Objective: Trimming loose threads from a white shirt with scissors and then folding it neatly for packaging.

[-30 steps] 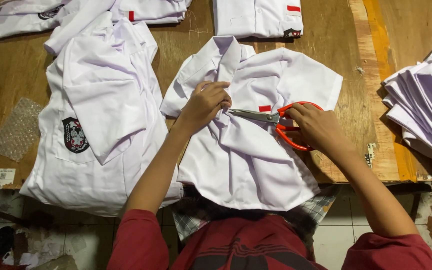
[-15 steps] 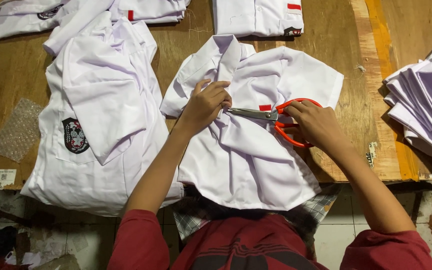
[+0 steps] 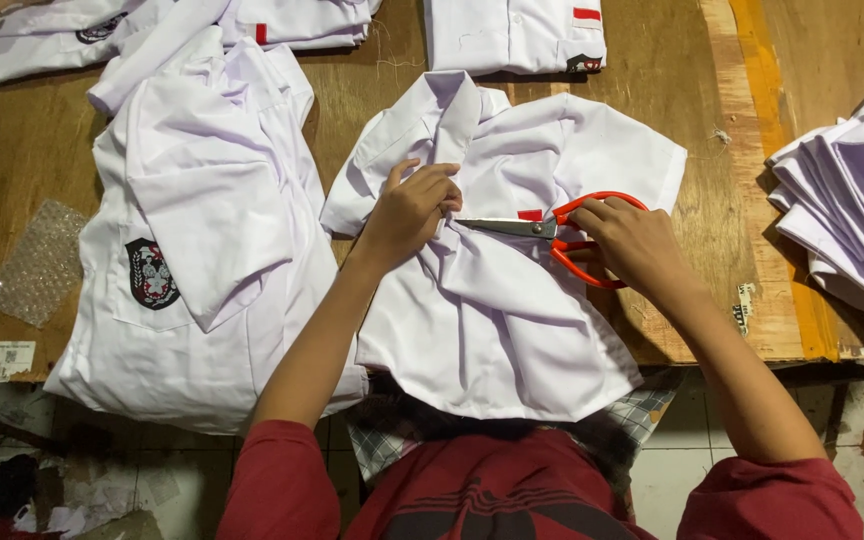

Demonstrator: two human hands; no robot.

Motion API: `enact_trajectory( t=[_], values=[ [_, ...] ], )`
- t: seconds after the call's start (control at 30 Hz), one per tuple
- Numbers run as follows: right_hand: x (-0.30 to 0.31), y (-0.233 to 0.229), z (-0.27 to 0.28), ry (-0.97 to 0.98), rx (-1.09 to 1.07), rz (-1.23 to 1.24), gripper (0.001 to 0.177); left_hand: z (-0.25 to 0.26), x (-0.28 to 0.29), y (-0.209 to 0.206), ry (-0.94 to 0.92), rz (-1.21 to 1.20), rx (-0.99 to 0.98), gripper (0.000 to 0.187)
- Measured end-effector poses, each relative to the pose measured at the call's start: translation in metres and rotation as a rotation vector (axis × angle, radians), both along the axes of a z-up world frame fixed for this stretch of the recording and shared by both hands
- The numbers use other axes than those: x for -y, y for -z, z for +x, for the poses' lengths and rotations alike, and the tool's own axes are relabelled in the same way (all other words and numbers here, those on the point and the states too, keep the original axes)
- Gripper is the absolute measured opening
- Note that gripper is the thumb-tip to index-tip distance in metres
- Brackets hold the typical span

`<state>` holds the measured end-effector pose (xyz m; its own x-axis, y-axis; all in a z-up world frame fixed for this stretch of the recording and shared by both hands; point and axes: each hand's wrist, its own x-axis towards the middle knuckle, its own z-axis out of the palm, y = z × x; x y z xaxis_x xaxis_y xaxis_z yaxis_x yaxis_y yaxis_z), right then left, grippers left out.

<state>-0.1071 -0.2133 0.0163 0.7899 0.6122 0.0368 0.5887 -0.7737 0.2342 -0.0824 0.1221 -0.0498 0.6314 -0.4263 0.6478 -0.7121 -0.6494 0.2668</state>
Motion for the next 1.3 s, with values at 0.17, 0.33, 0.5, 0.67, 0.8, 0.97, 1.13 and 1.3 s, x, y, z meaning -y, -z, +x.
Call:
enact_trajectory(
  t=[0.17, 0.33, 0.5, 0.67, 0.8, 0.97, 1.13, 1.3],
  values=[
    [0.026, 0.017, -0.005, 0.060, 0.011, 0.066, 0.047, -0.002, 0.003, -0.006, 0.009, -0.083, -0.045, 0.029],
    [0.064, 0.040, -0.014, 0.131, 0.054, 0.189, 0.052, -0.005, 0.008, -0.014, 0.033, -0.119, -0.031, 0.028],
    [0.084, 0.007, -0.057, 0.416, -0.004, 0.531, 0.041, -0.018, 0.034, -0.031, 0.043, -0.072, 0.296, 0.021],
    [0.102, 0.025, -0.081, 0.633, -0.006, 0.647, 0.045, -0.046, 0.092, -0.024, 0.241, -0.099, 0.191, 0.008],
    [0.101, 0.022, -0.091, 0.964, -0.084, 0.740, 0.062, -0.059, 0.101, -0.033, 0.312, 0.027, 0.096, 0.009],
    [0.125, 0.044, -0.082, 1.110, -0.155, 0.745, 0.056, -0.040, 0.075, -0.033, 0.236, -0.051, 0.079, 0.015],
    [0.118, 0.035, -0.076, 1.101, -0.205, 0.750, 0.054, -0.019, 0.041, -0.056, 0.027, -0.089, 0.177, 0.012],
    [0.102, 0.026, -0.069, 0.898, -0.075, 0.792, 0.045, -0.034, 0.041, -0.087, -0.191, -0.287, -0.449, 0.032]
  ],
)
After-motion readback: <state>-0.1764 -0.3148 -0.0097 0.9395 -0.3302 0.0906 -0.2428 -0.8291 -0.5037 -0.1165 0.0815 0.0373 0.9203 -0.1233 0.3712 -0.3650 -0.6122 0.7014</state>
